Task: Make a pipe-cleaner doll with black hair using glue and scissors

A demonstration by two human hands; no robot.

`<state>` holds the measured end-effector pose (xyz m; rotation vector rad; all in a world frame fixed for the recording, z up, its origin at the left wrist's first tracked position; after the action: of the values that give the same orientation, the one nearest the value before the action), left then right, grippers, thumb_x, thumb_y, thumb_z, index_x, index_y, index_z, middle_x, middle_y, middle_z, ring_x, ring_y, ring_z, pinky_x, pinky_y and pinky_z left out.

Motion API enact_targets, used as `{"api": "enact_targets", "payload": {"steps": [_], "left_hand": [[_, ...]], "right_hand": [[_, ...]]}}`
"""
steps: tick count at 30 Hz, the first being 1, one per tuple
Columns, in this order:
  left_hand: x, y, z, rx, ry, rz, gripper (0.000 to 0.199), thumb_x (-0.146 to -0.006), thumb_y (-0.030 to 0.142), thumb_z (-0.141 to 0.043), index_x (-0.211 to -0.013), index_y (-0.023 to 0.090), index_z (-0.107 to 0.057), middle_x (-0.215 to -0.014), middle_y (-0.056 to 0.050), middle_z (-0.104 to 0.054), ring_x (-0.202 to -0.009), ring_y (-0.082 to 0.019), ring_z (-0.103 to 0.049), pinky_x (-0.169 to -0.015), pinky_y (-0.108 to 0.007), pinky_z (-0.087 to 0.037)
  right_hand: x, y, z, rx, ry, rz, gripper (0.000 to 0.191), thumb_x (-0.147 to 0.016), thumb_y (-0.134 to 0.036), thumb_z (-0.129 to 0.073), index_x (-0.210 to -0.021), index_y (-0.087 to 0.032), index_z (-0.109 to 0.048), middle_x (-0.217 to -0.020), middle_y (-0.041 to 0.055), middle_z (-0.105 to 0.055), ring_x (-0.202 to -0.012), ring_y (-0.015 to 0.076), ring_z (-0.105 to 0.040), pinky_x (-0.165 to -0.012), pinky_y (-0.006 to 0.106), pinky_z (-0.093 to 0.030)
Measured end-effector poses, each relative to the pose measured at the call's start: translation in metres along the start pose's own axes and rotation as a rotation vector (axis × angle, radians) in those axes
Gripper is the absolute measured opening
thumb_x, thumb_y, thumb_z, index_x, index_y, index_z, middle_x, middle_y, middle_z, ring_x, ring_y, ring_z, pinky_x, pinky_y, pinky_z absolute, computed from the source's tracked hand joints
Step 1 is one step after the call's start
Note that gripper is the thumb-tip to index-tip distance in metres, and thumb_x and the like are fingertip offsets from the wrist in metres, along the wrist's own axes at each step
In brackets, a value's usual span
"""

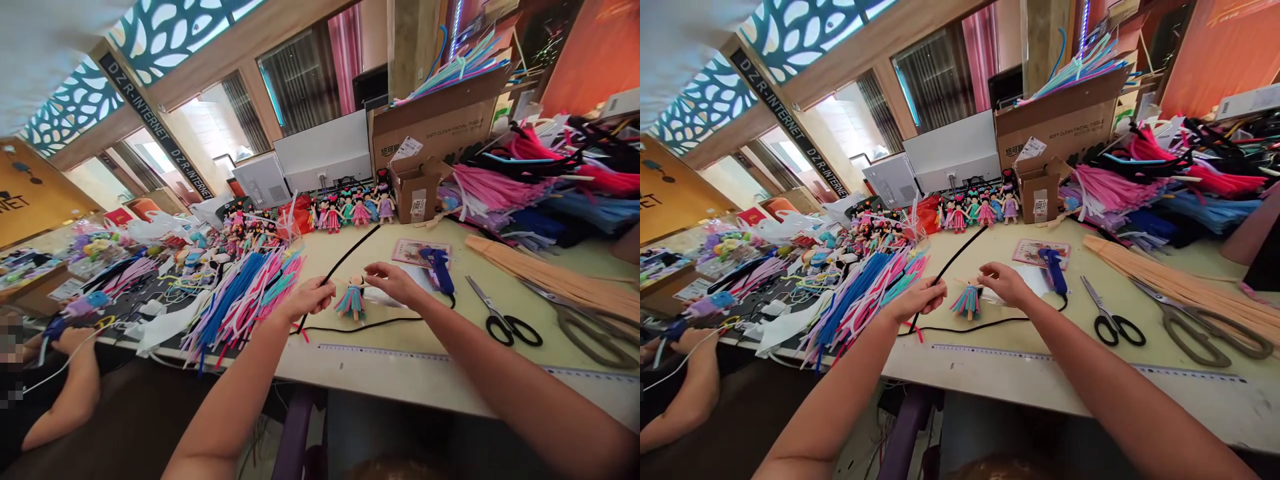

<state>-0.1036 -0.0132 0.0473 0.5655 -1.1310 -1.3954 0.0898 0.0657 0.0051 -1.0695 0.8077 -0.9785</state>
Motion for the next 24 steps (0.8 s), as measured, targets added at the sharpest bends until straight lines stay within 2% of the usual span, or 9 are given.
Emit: {"api": "enact_targets", "payload": {"steps": [2,4,6,8,10,12,15,19,24], "left_hand": [[-0.005,0.003,-0.022,0.009,-0.053,-0.013,0.033,-0.084,0.051,-0.047,-0.082,0.018,-0.048,-0.055,0.007,-0.043,-0.041,-0.005,-0.032,-0.039,-0.020,-0.021],[-0.009,0.007,-0.044,-0.031,-0.103,-0.021,0.033,-0.086,0.051,-0.045,-0.083,0.019,-0.047,-0.053,0.007,-0.042,-0.041,-0.005,-0.032,-0.040,-0.020,-0.023],[-0.012,0.013,-0.060,-0.081,-0.168,-0.045,0.033,-0.087,0.051,-0.043,-0.087,0.019,-0.048,-0.055,0.006,-0.045,-0.043,-0.007,-0.037,-0.042,-0.021,-0.029],[-0.013,0.019,-0.064,-0.140,-0.198,-0.096,0.036,-0.087,0.053,-0.041,-0.090,0.018,-0.049,-0.062,0.003,-0.053,-0.049,-0.009,-0.046,-0.048,-0.023,-0.036],[-0.014,0.024,-0.053,-0.245,-0.100,-0.168,0.041,-0.087,0.057,-0.039,-0.090,0.018,-0.052,-0.074,-0.001,-0.059,-0.060,-0.012,-0.053,-0.056,-0.025,-0.041],[-0.016,0.025,-0.035,-0.429,0.108,-0.211,0.046,-0.087,0.061,-0.037,-0.088,0.018,-0.055,-0.085,-0.004,-0.061,-0.074,-0.016,-0.057,-0.066,-0.028,-0.042],[-0.023,0.016,-0.023,-0.701,0.329,-0.134,0.043,-0.085,0.060,-0.043,-0.091,0.020,-0.056,-0.100,-0.009,-0.061,-0.091,-0.022,-0.057,-0.074,-0.032,-0.041],[-0.040,-0.003,-0.039,-0.844,0.311,0.017,0.039,-0.078,0.056,-0.054,-0.096,0.021,-0.054,-0.103,-0.012,-0.063,-0.093,-0.028,-0.061,-0.070,-0.033,-0.040],[-0.048,-0.008,-0.052,-0.862,0.328,0.108,0.026,-0.077,0.040,-0.056,-0.096,0.023,-0.050,-0.100,-0.011,-0.065,-0.090,-0.028,-0.064,-0.066,-0.032,-0.038]], "right_hand": [[0.010,-0.018,-0.005,-0.149,-0.170,0.003,0.042,-0.074,-0.038,-0.068,-0.112,-0.020,-0.063,-0.088,0.0031,-0.067,-0.073,0.0143,-0.060,-0.067,0.027,-0.047],[0.019,-0.033,-0.011,-0.283,-0.279,-0.009,0.048,-0.074,-0.043,-0.066,-0.115,-0.019,-0.061,-0.078,0.0007,-0.065,-0.063,0.0118,-0.057,-0.062,0.025,-0.046],[0.024,-0.040,-0.012,-0.344,-0.280,-0.026,0.040,-0.076,-0.048,-0.063,-0.101,-0.017,-0.065,-0.067,-0.0008,-0.061,-0.057,0.0102,-0.053,-0.057,0.024,-0.044],[0.022,-0.039,-0.005,-0.360,-0.214,-0.047,0.038,-0.077,-0.052,-0.059,-0.082,-0.015,-0.065,-0.058,-0.0010,-0.057,-0.053,0.0093,-0.051,-0.053,0.022,-0.041],[0.017,-0.032,0.007,-0.363,-0.136,-0.068,0.040,-0.079,-0.055,-0.057,-0.072,-0.016,-0.061,-0.052,-0.0013,-0.054,-0.048,0.0085,-0.048,-0.048,0.021,-0.038],[0.012,-0.019,0.020,-0.372,-0.089,-0.097,0.042,-0.080,-0.057,-0.056,-0.068,-0.017,-0.058,-0.046,-0.0025,-0.050,-0.042,0.0077,-0.045,-0.044,0.021,-0.034],[0.010,0.003,0.028,-0.380,-0.087,-0.173,0.040,-0.081,-0.055,-0.054,-0.065,-0.018,-0.053,-0.049,-0.0031,-0.050,-0.038,0.0061,-0.041,-0.039,0.021,-0.030],[0.015,0.028,0.024,-0.344,-0.089,-0.222,0.032,-0.083,-0.045,-0.052,-0.067,-0.017,-0.052,-0.049,-0.0041,-0.050,-0.034,0.0053,-0.038,-0.035,0.020,-0.026],[0.015,0.038,0.016,-0.298,-0.095,-0.240,0.022,-0.084,-0.036,-0.053,-0.072,-0.018,-0.055,-0.044,-0.0058,-0.048,-0.032,0.0051,-0.034,-0.033,0.019,-0.024]]}}
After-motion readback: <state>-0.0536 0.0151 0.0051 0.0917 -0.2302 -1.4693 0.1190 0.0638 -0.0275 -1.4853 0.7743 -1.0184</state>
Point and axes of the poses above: each hand's wrist, its own x-axis away from the middle knuckle, its own z-axis out of the back of the hand, y = z × x, the point moved 5 cm from there along -x, towards the middle knuckle
